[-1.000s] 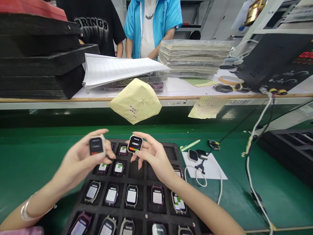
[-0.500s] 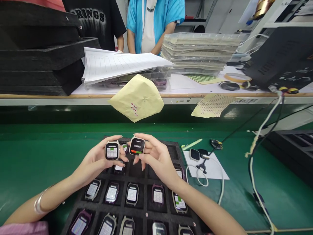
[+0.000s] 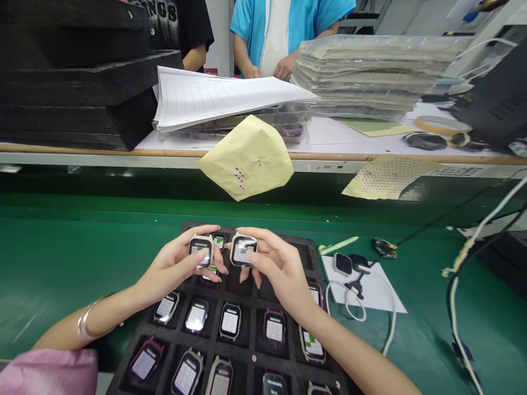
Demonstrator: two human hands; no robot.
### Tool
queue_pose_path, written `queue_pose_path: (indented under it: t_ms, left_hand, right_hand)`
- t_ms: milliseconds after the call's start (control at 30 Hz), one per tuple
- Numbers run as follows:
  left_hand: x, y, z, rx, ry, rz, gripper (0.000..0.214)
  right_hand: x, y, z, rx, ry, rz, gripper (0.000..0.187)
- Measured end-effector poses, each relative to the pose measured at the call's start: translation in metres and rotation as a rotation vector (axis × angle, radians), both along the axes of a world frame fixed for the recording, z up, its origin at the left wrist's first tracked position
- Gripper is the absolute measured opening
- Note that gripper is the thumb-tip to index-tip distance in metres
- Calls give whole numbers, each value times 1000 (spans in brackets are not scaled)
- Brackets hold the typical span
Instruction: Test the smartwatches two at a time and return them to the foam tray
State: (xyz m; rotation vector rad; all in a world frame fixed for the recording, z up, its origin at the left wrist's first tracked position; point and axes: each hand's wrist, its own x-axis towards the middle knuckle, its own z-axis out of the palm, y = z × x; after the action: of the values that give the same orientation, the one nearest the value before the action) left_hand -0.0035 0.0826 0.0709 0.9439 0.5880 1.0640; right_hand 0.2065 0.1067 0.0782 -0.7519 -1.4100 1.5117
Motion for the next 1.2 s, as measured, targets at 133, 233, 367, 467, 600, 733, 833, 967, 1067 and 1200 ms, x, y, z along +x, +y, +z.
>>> queue_pose_path:
  t_ms: [133,233,367,467,600,733,833,967,1067,1200]
  left_hand:
    - [-3,2,-3,21,-23,13,43]
    - [-4,1,-3,60,-39,-5,55]
    - [-2,-1,0,61,14,27,59]
    - [-1,0,2,21,53,53,55]
    - [-2,0,1,42,70,48,54]
    - [-2,0,-1,59,43,39,42]
    - [-1,0,0,48,63,59,35]
    - [-1,3,-2,27,112,98,34]
    - [-2,5,-4,29,69,83,39]
    - [-2,3,-4,52,34,43,60]
  right_hand:
    - [-1,-3,2,-31,29,79,44]
    - [-5,-4,3,-36,-2,46,43]
    - [-5,-3,2,-40,17,73,43]
    - [-2,-1,1,-42,52,62,38]
    - [-1,-1,-1,-32,17,-20,25]
    - [-2,-2,-3,1,4,-37,19]
    - [-1,-4,-3,1,11,22,23]
    - [2,-6,1,-17,50,133,34]
    - [2,-8,4,-37,29,160,45]
    - [2,-7,0,-12,-50,100,48]
